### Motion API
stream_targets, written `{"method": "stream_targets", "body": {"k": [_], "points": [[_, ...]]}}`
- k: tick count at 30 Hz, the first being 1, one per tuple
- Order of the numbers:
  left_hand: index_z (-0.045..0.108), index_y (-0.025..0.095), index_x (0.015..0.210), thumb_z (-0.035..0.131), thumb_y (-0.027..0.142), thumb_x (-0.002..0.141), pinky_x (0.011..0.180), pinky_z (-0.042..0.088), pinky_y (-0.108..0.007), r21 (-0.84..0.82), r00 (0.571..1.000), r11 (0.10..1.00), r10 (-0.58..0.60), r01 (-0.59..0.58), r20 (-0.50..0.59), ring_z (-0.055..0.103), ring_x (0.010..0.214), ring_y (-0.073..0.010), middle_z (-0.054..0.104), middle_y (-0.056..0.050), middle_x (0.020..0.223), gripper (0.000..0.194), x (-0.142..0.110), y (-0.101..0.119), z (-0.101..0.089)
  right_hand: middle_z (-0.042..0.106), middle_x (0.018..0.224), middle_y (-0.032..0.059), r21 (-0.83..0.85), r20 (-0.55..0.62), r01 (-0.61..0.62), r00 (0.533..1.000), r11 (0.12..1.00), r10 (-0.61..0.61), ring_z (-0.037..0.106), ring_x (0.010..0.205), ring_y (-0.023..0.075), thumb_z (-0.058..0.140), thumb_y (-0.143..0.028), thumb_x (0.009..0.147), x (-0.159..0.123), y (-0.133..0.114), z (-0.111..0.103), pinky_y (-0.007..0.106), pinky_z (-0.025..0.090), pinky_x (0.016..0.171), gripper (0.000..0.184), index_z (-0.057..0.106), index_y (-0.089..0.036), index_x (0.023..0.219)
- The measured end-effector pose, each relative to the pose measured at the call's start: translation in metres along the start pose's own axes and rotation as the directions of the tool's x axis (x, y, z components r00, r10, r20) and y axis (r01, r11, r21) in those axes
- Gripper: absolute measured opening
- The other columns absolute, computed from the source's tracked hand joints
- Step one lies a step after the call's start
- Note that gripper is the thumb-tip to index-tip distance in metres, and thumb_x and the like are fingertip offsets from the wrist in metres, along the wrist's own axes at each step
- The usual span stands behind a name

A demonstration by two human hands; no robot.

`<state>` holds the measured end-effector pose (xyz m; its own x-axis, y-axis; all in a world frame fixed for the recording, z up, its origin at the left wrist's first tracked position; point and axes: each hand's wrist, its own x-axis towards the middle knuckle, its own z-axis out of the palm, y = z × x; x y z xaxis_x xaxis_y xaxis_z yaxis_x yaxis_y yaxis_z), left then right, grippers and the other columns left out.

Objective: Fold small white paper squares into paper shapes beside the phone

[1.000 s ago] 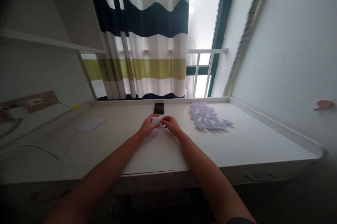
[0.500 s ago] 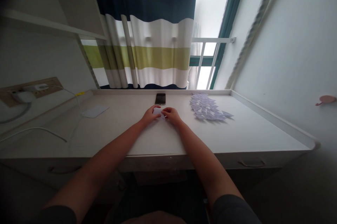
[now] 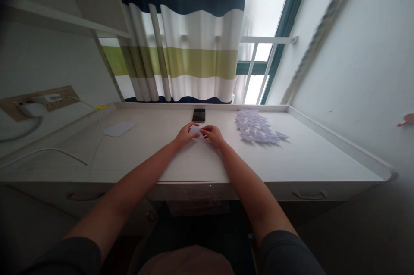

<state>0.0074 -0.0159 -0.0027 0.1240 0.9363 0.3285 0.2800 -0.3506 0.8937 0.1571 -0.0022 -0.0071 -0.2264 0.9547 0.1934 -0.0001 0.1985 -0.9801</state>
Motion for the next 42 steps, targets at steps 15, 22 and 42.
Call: {"method": "stream_targets", "body": {"k": [15, 22, 42], "points": [[0.055, 0.014, 0.094, 0.062, 0.011, 0.056, 0.061, 0.041, -0.022, -0.011, 1.000, 1.000, -0.019, 0.019, -0.017, 0.051, 0.062, -0.0103, 0.056, 0.002, 0.069, 0.039, 0.0007, -0.0015, -0.0007, 0.060, 0.060, 0.0002, -0.040, -0.003, -0.034, 0.999, 0.999, 0.034, 0.052, 0.053, 0.0089, 0.067, -0.021, 0.057, 0.0003, 0.0017, -0.0007, 0.026, 0.047, 0.058, 0.014, 0.062, -0.013, 0.067], [0.057, 0.014, 0.091, 0.064, 0.013, 0.055, 0.060, 0.042, -0.022, -0.029, 0.998, 0.999, -0.031, 0.030, -0.055, 0.051, 0.062, -0.0105, 0.055, 0.002, 0.067, 0.038, -0.0017, 0.0051, -0.0029, 0.059, 0.059, -0.0004, -0.011, -0.011, -0.013, 1.000, 1.000, 0.013, 0.053, 0.052, 0.0090, 0.067, -0.024, 0.058, -0.0003, 0.0011, -0.0004, 0.026, 0.047, 0.059, 0.015, 0.062, -0.013, 0.069], [0.054, 0.013, 0.092, 0.065, 0.008, 0.054, 0.061, 0.048, -0.026, -0.300, 0.982, 0.940, -0.183, 0.160, -0.049, 0.054, 0.064, -0.0107, 0.056, 0.000, 0.070, 0.040, 0.0020, 0.0001, -0.0006, 0.053, 0.048, -0.0027, -0.351, -0.027, 0.118, 0.990, 0.929, -0.136, 0.047, 0.044, 0.0088, 0.058, -0.029, 0.065, 0.0028, 0.0042, 0.0007, 0.022, 0.038, 0.048, 0.013, 0.056, -0.016, 0.062]]}}
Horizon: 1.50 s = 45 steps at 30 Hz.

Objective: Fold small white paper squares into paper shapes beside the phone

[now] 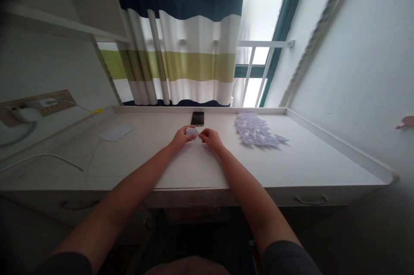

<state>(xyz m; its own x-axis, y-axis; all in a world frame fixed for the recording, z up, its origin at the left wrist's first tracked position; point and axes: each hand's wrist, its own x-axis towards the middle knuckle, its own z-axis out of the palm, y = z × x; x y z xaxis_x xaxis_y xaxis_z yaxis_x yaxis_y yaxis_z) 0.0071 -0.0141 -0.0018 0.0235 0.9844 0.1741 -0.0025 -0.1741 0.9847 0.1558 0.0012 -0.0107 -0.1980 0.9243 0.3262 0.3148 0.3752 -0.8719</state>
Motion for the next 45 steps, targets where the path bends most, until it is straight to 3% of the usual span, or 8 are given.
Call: {"method": "stream_targets", "body": {"k": [6, 12, 20, 25, 29, 35, 41, 45], "points": [[0.057, 0.014, 0.084, 0.066, 0.009, 0.053, 0.058, 0.046, -0.022, 0.168, 0.995, 0.982, 0.078, -0.088, 0.068, 0.054, 0.062, -0.0105, 0.057, 0.002, 0.065, 0.033, -0.003, 0.002, 0.004, 0.057, 0.058, -0.0003, 0.042, -0.052, 0.043, 0.998, 0.998, -0.040, 0.048, 0.053, 0.0106, 0.058, -0.034, 0.063, 0.001, -0.001, -0.002, 0.024, 0.039, 0.052, 0.017, 0.059, -0.017, 0.065], [0.055, 0.014, 0.088, 0.063, 0.022, 0.063, 0.053, 0.046, -0.023, 0.128, 0.991, 0.989, 0.054, -0.070, 0.121, 0.055, 0.059, -0.0112, 0.056, 0.002, 0.064, 0.027, -0.006, 0.003, 0.006, 0.053, 0.054, -0.0019, 0.072, -0.072, -0.007, 0.997, 0.997, 0.012, 0.046, 0.052, 0.0103, 0.057, -0.033, 0.061, 0.000, -0.002, -0.005, 0.024, 0.037, 0.053, 0.017, 0.056, -0.016, 0.060], [0.051, 0.016, 0.071, 0.059, 0.026, 0.066, 0.044, 0.037, -0.017, 0.256, 0.978, 0.945, 0.209, -0.203, 0.002, 0.049, 0.048, -0.0084, 0.053, 0.004, 0.053, 0.014, -0.004, 0.000, 0.007, 0.051, 0.050, -0.0027, 0.187, -0.031, -0.068, 0.997, 0.980, 0.075, 0.043, 0.048, 0.0089, 0.058, -0.031, 0.059, 0.000, -0.007, -0.003, 0.022, 0.034, 0.048, 0.015, 0.056, -0.016, 0.057], [0.052, 0.017, 0.073, 0.058, 0.029, 0.067, 0.046, 0.036, -0.018, 0.245, 0.971, 0.939, 0.236, -0.239, 0.044, 0.048, 0.045, -0.0082, 0.053, 0.005, 0.050, 0.015, -0.004, -0.001, 0.006, 0.050, 0.048, -0.0032, 0.272, -0.018, -0.102, 0.994, 0.957, 0.111, 0.042, 0.047, 0.0083, 0.058, -0.031, 0.058, -0.003, -0.012, -0.003, 0.023, 0.034, 0.047, 0.016, 0.056, -0.016, 0.057], [0.053, 0.016, 0.070, 0.061, 0.030, 0.064, 0.053, 0.040, -0.020, 0.183, 0.966, 0.950, 0.238, -0.253, 0.100, 0.054, 0.055, -0.0105, 0.059, 0.002, 0.059, 0.018, -0.005, 0.000, 0.005, 0.047, 0.046, -0.0043, 0.288, -0.026, -0.113, 0.992, 0.951, 0.125, 0.040, 0.045, 0.0079, 0.059, -0.030, 0.058, -0.004, -0.013, -0.004, 0.023, 0.034, 0.047, 0.015, 0.053, -0.016, 0.054], [0.053, 0.014, 0.065, 0.061, 0.036, 0.065, 0.052, 0.041, -0.021, 0.082, 0.987, 0.990, 0.101, -0.111, 0.125, 0.053, 0.053, -0.0103, 0.055, 0.002, 0.055, 0.023, -0.006, 0.004, 0.005, 0.048, 0.049, -0.0044, 0.231, -0.033, -0.046, 0.998, 0.972, 0.055, 0.042, 0.048, 0.0082, 0.058, -0.030, 0.059, -0.003, -0.007, -0.004, 0.022, 0.034, 0.048, 0.016, 0.050, -0.017, 0.055], [0.056, 0.015, 0.080, 0.073, 0.029, 0.054, 0.054, 0.045, -0.024, -0.007, 0.985, 0.997, -0.072, 0.075, 0.158, 0.057, 0.062, -0.0125, 0.061, -0.001, 0.065, 0.034, -0.005, 0.003, 0.003, 0.049, 0.052, -0.0042, 0.183, -0.019, 0.022, 1.000, 0.983, -0.019, 0.040, 0.050, 0.0085, 0.058, -0.033, 0.060, -0.002, -0.008, -0.003, 0.023, 0.032, 0.050, 0.018, 0.052, -0.017, 0.057], [0.061, 0.012, 0.074, 0.076, 0.034, 0.048, 0.059, 0.048, -0.027, 0.001, 0.978, 0.992, -0.125, 0.127, 0.167, 0.056, 0.063, -0.0122, 0.061, -0.002, 0.066, 0.037, -0.003, 0.000, 0.002, 0.049, 0.052, -0.0044, 0.198, 0.014, 0.011, 1.000, 0.980, -0.015, 0.039, 0.050, 0.0083, 0.059, -0.033, 0.060, -0.004, -0.011, -0.004, 0.023, 0.032, 0.050, 0.018, 0.052, -0.016, 0.057]]}}
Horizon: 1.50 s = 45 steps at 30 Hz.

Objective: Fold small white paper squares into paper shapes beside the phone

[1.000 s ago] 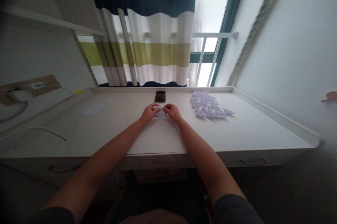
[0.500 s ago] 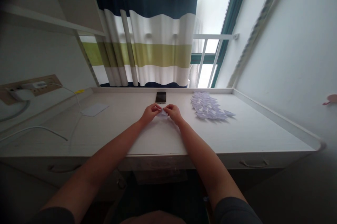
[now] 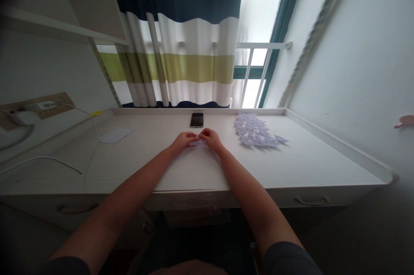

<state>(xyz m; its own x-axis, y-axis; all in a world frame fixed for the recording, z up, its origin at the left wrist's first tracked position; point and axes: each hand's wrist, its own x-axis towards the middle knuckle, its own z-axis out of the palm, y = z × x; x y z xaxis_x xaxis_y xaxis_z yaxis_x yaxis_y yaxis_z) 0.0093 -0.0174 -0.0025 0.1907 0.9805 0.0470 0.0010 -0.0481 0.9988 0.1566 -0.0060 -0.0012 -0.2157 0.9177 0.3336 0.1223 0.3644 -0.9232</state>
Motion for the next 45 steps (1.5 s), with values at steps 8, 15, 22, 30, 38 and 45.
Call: {"method": "stream_targets", "body": {"k": [8, 15, 22, 30, 38, 45], "points": [[0.064, 0.009, 0.066, 0.078, 0.033, 0.044, 0.062, 0.050, -0.030, -0.049, 0.999, 0.998, -0.028, 0.030, 0.045, 0.056, 0.063, -0.0119, 0.058, -0.002, 0.063, 0.036, 0.000, 0.001, -0.002, 0.051, 0.054, -0.0036, 0.044, 0.010, -0.014, 1.000, 0.999, 0.014, 0.041, 0.051, 0.0082, 0.061, -0.036, 0.059, 0.000, 0.000, 0.001, 0.023, 0.032, 0.053, 0.022, 0.053, -0.015, 0.058], [0.063, 0.010, 0.066, 0.077, 0.033, 0.047, 0.060, 0.049, -0.028, -0.001, 0.999, 1.000, -0.014, 0.014, 0.036, 0.054, 0.059, -0.0104, 0.057, -0.001, 0.060, 0.032, 0.003, -0.001, -0.005, 0.050, 0.051, -0.0044, 0.067, 0.024, -0.049, 0.999, 0.997, 0.047, 0.040, 0.049, 0.0075, 0.063, -0.037, 0.058, 0.000, 0.000, 0.002, 0.023, 0.032, 0.051, 0.024, 0.055, -0.015, 0.060], [0.063, 0.011, 0.067, 0.076, 0.034, 0.048, 0.054, 0.046, -0.024, 0.079, 0.999, 0.997, -0.022, 0.019, 0.036, 0.052, 0.055, -0.0093, 0.057, 0.000, 0.059, 0.032, 0.003, -0.002, -0.006, 0.053, 0.053, -0.0024, -0.042, 0.019, -0.031, 0.999, 0.999, 0.032, 0.042, 0.051, 0.0089, 0.060, -0.035, 0.061, 0.001, 0.003, 0.001, 0.023, 0.032, 0.051, 0.020, 0.058, -0.015, 0.061], [0.062, 0.011, 0.060, 0.075, 0.033, 0.049, 0.048, 0.041, -0.020, 0.167, 1.000, 0.986, -0.007, 0.004, 0.021, 0.047, 0.051, -0.0080, 0.052, 0.002, 0.050, 0.028, -0.006, 0.011, 0.000, 0.052, 0.053, -0.0024, -0.115, -0.043, -0.031, 0.999, 0.993, 0.026, 0.043, 0.053, 0.0099, 0.055, -0.028, 0.061, 0.003, 0.006, 0.005, 0.023, 0.033, 0.052, 0.013, 0.056, -0.016, 0.057], [0.063, 0.011, 0.062, 0.075, 0.031, 0.051, 0.052, 0.046, -0.022, 0.127, 0.999, 0.992, -0.025, 0.021, 0.034, 0.049, 0.052, -0.0076, 0.054, 0.002, 0.052, 0.026, -0.007, 0.012, -0.003, 0.057, 0.058, 0.0002, -0.118, 0.014, 0.017, 1.000, 0.993, -0.015, 0.047, 0.056, 0.0113, 0.058, -0.034, 0.061, 0.003, 0.009, 0.004, 0.024, 0.036, 0.054, 0.018, 0.059, -0.016, 0.062], [0.064, 0.009, 0.069, 0.074, 0.039, 0.053, 0.064, 0.052, -0.029, 0.023, 0.982, 0.993, -0.117, 0.115, 0.148, 0.060, 0.060, -0.0132, 0.061, -0.003, 0.062, 0.036, -0.006, 0.009, -0.002, 0.055, 0.056, -0.0014, -0.032, 0.004, 0.000, 1.000, 0.999, 0.000, 0.046, 0.055, 0.0104, 0.057, -0.033, 0.063, 0.001, 0.003, 0.003, 0.024, 0.036, 0.055, 0.018, 0.057, -0.016, 0.059]]}}
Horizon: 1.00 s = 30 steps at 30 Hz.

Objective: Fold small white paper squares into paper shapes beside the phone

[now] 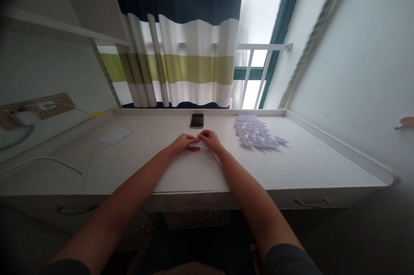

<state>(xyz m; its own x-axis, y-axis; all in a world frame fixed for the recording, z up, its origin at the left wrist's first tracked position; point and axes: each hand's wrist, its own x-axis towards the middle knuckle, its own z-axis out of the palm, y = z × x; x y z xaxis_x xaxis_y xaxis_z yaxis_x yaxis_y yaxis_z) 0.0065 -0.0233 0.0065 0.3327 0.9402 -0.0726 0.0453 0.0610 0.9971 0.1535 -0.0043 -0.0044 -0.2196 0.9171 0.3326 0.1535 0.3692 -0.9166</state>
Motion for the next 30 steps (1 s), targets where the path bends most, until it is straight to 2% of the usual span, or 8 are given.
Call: {"method": "stream_targets", "body": {"k": [2, 6, 11, 15, 20, 24, 27, 30], "points": [[0.064, 0.009, 0.072, 0.072, 0.042, 0.055, 0.063, 0.052, -0.029, 0.025, 1.000, 1.000, 0.000, -0.001, 0.020, 0.062, 0.059, -0.0143, 0.062, -0.004, 0.063, 0.038, 0.000, 0.000, -0.001, 0.054, 0.055, -0.0021, 0.066, 0.019, -0.033, 0.999, 0.997, 0.032, 0.045, 0.054, 0.0096, 0.058, -0.034, 0.062, -0.002, -0.003, -0.001, 0.024, 0.035, 0.055, 0.018, 0.057, -0.015, 0.060], [0.062, 0.009, 0.069, 0.067, 0.044, 0.060, 0.053, 0.048, -0.025, 0.121, 0.996, 0.989, 0.082, -0.086, 0.037, 0.058, 0.049, -0.0124, 0.059, -0.002, 0.053, 0.037, -0.001, 0.003, -0.003, 0.051, 0.053, -0.0039, 0.171, 0.052, -0.066, 0.997, 0.983, 0.058, 0.043, 0.052, 0.0082, 0.061, -0.034, 0.061, -0.005, -0.009, -0.002, 0.023, 0.034, 0.053, 0.020, 0.057, -0.015, 0.061], [0.059, 0.011, 0.063, 0.062, 0.045, 0.066, 0.045, 0.040, -0.020, 0.238, 0.986, 0.958, 0.146, -0.160, 0.076, 0.050, 0.039, -0.0087, 0.052, 0.001, 0.042, 0.034, -0.005, 0.007, -0.004, 0.048, 0.050, -0.0051, 0.156, 0.051, -0.072, 0.997, 0.985, 0.065, 0.041, 0.050, 0.0076, 0.062, -0.036, 0.060, -0.006, -0.011, -0.001, 0.023, 0.033, 0.053, 0.022, 0.056, -0.015, 0.060], [0.057, 0.012, 0.060, 0.060, 0.046, 0.067, 0.043, 0.036, -0.019, 0.267, 0.982, 0.945, 0.173, -0.188, 0.078, 0.045, 0.036, -0.0066, 0.049, 0.002, 0.040, 0.035, -0.004, 0.006, -0.004, 0.051, 0.052, -0.0042, 0.168, 0.044, -0.068, 0.997, 0.984, 0.061, 0.042, 0.051, 0.0078, 0.062, -0.038, 0.060, -0.005, -0.010, -0.001, 0.023, 0.033, 0.053, 0.023, 0.057, -0.015, 0.061], [0.059, 0.010, 0.066, 0.063, 0.046, 0.063, 0.049, 0.045, -0.023, 0.143, 0.988, 0.978, 0.155, -0.152, -0.009, 0.055, 0.045, -0.0107, 0.056, 0.000, 0.050, 0.036, 0.000, 0.003, -0.003, 0.054, 0.055, -0.0025, 0.145, 0.045, -0.058, 0.998, 0.988, 0.052, 0.044, 0.051, 0.0083, 0.061, -0.040, 0.062, -0.006, -0.013, -0.003, 0.023, 0.034, 0.050, 0.026, 0.060, -0.015, 0.069], [0.061, 0.010, 0.073, 0.065, 0.041, 0.063, 0.056, 0.049, -0.027, 0.027, 0.985, 0.991, 0.131, -0.129, -0.112, 0.058, 0.052, -0.0131, 0.061, -0.004, 0.058, 0.033, 0.000, 0.003, -0.007, 0.056, 0.058, -0.0028, 0.122, 0.135, 0.009, 0.990, 0.993, -0.026, 0.050, 0.055, 0.0103, 0.064, -0.037, 0.061, -0.005, -0.013, -0.007, 0.023, 0.039, 0.052, 0.032, 0.059, -0.017, 0.086], [0.062, 0.011, 0.075, 0.065, 0.039, 0.063, 0.058, 0.049, -0.027, -0.007, 0.983, 0.993, 0.115, -0.117, -0.142, 0.059, 0.055, -0.0139, 0.063, -0.005, 0.061, 0.031, 0.001, 0.002, -0.012, 0.060, 0.069, 0.0000, 0.050, 0.160, 0.113, 0.980, 0.992, -0.119, 0.053, 0.063, 0.0116, 0.069, -0.031, 0.056, -0.004, -0.010, -0.008, 0.026, 0.044, 0.060, 0.031, 0.060, -0.018, 0.082], [0.062, 0.011, 0.076, 0.065, 0.038, 0.062, 0.059, 0.049, -0.027, -0.021, 0.982, 0.993, 0.108, -0.112, -0.154, 0.060, 0.055, -0.0141, 0.064, -0.005, 0.061, 0.031, 0.003, 0.000, -0.016, 0.062, 0.079, 0.0028, -0.015, 0.154, 0.158, 0.976, 0.987, -0.153, 0.055, 0.068, 0.0124, 0.070, -0.029, 0.055, -0.002, -0.006, -0.008, 0.029, 0.045, 0.068, 0.028, 0.061, -0.018, 0.079]]}}
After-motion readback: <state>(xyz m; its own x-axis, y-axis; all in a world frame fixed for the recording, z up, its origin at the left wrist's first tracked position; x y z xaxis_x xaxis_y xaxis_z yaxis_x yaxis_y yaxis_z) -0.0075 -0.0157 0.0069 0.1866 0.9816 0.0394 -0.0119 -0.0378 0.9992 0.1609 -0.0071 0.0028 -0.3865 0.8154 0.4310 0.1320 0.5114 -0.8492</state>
